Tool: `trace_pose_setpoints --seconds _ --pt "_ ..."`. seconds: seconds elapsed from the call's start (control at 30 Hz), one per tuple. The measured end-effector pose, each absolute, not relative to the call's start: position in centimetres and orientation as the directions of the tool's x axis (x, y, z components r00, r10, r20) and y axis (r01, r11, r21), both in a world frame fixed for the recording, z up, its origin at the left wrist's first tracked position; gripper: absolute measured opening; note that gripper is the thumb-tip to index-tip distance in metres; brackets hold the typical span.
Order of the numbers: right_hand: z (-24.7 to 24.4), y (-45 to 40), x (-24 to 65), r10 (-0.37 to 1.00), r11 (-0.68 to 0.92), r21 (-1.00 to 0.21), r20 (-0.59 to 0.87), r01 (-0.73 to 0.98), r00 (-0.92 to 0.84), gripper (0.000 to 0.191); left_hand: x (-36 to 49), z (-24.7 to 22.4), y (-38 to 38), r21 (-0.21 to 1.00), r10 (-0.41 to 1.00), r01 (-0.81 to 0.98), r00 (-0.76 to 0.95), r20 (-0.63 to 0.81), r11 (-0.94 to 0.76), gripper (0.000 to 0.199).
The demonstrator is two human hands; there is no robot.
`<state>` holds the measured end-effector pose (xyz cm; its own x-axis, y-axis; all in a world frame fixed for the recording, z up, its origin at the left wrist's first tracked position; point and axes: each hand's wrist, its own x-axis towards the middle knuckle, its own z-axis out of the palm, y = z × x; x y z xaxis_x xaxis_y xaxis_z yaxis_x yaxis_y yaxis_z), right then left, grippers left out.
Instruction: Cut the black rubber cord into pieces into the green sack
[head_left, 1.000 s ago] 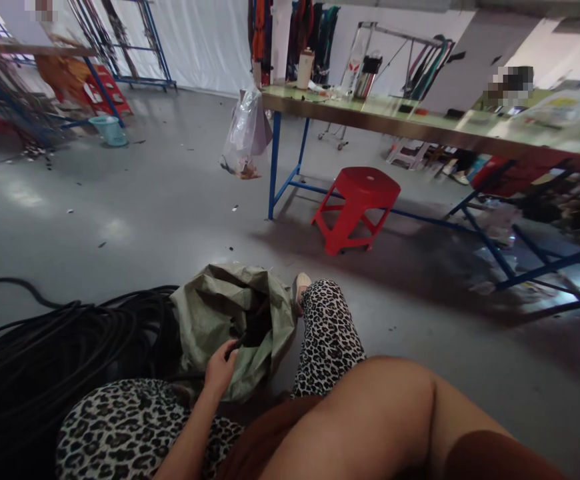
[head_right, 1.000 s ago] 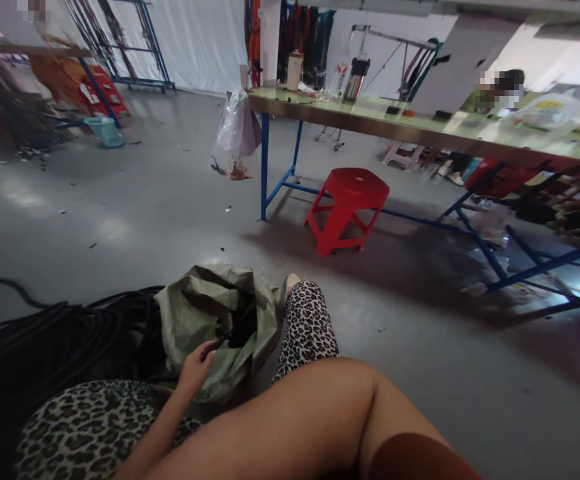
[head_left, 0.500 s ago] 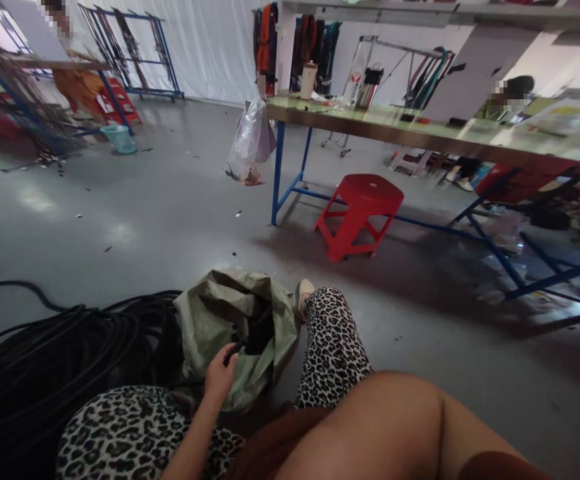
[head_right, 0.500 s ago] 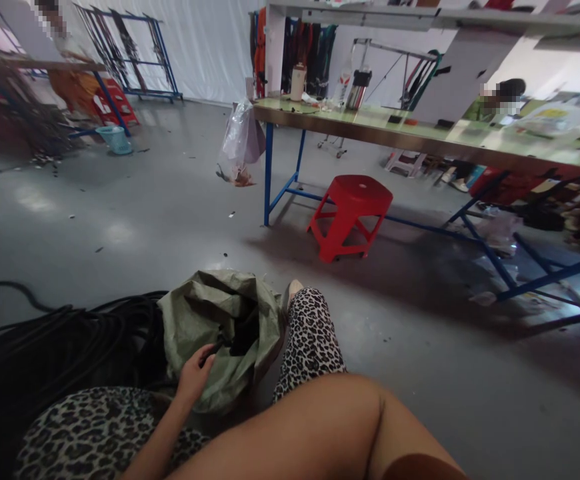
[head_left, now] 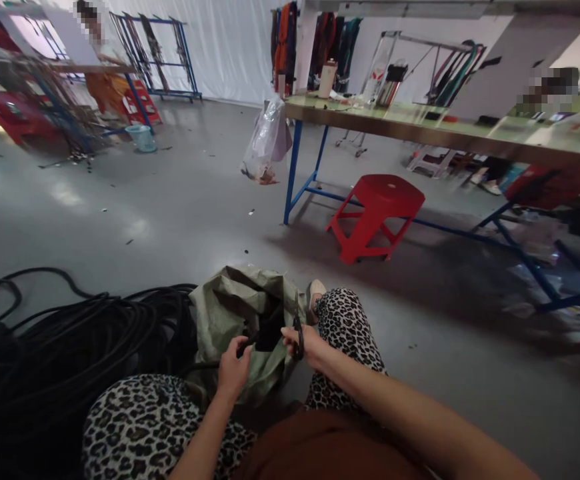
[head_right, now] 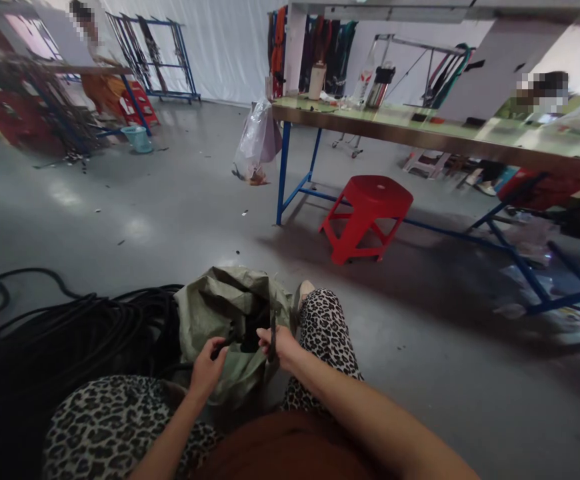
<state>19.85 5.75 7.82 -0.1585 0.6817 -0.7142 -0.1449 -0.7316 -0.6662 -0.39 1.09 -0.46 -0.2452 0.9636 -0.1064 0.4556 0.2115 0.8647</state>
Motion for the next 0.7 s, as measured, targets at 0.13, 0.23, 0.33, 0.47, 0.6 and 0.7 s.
trace_pose_setpoints --seconds 0.13,0.23,0.33,0.47,0.6,0.7 --pt "5.2 6.0 19.3 0.598 -0.799 -0.571 -0.786 -0.186 -0.155 0.032 0.4 0.0 0.3 0.805 0.992 0.582 -0.108 -0.069 0.119 0.028" --pt "4.0 5.7 18.1 0.572 -0.820 -0.552 -0.794 -0.151 -0.205 0.032 0.8 0.4 -0.1 0.756 0.999 0.653 -0.003 -0.050 0.040 0.027" --pt "3.0 5.4 17.1 0.603 -0.797 -0.594 -0.771 -0.111 -0.204 0.032 1.0 0.8 -0.3 0.733 0.996 0.680 0.069 -0.048 -0.012 0.026" --pt "1.9 5.4 16.6 0.592 -0.805 -0.579 -0.793 -0.126 -0.143 0.030 1.0 1.1 -0.3 0.722 0.994 0.688 0.105 -0.005 -0.069 0.027" --pt "1.7 6.8 17.7 0.524 -0.830 -0.505 -0.851 -0.239 -0.022 0.022 0.0 0.8 0.0 0.707 0.988 0.707 -0.087 0.130 -0.031 0.034" --pt "1.9 8.7 19.2 0.514 -0.823 -0.494 -0.858 -0.282 0.002 0.024 -1.5 -0.2 0.2 0.731 0.915 0.640 -0.401 0.054 0.237 0.031"
